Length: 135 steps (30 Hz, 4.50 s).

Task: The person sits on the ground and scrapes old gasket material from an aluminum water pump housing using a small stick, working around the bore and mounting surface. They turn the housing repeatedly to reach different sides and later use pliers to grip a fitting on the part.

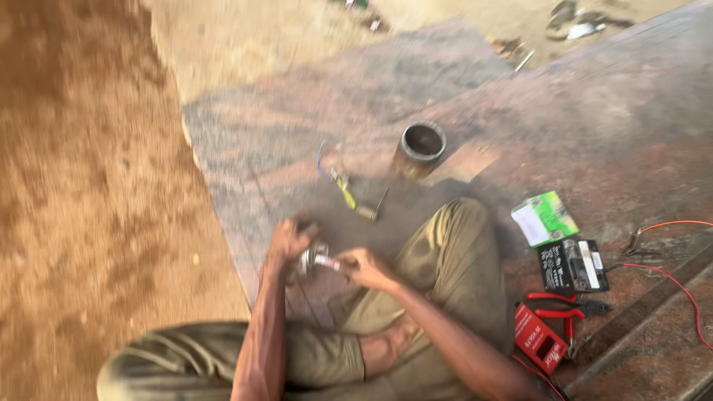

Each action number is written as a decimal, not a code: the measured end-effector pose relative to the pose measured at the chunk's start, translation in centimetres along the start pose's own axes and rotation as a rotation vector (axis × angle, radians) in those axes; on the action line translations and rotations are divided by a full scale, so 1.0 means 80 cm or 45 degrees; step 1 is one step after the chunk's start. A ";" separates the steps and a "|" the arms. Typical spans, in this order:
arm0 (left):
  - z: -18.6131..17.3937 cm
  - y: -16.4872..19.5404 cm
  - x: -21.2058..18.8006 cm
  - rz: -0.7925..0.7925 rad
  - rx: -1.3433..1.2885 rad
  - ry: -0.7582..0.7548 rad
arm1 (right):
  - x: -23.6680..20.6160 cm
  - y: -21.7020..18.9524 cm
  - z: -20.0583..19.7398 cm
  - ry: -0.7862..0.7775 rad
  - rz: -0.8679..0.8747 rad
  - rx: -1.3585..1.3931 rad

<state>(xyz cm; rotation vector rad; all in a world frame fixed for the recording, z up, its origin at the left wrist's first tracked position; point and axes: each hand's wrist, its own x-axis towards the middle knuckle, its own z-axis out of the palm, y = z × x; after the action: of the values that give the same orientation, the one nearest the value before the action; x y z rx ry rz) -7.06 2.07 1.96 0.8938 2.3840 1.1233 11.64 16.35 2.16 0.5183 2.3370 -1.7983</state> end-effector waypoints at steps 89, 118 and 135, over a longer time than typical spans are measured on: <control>-0.044 0.072 -0.065 -0.184 0.140 -0.402 | -0.027 -0.027 -0.046 0.606 -0.461 -0.531; -0.038 0.054 -0.039 0.039 0.253 -0.369 | 0.002 -0.052 -0.031 0.316 -0.459 -0.751; -0.022 0.032 0.028 0.038 0.351 -0.437 | 0.053 -0.050 -0.062 0.147 -0.263 -0.831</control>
<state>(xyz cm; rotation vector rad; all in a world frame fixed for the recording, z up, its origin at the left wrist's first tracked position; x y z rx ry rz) -8.68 3.82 4.98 1.1135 2.2702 0.5970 6.74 20.93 5.78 0.2909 2.9324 -0.9681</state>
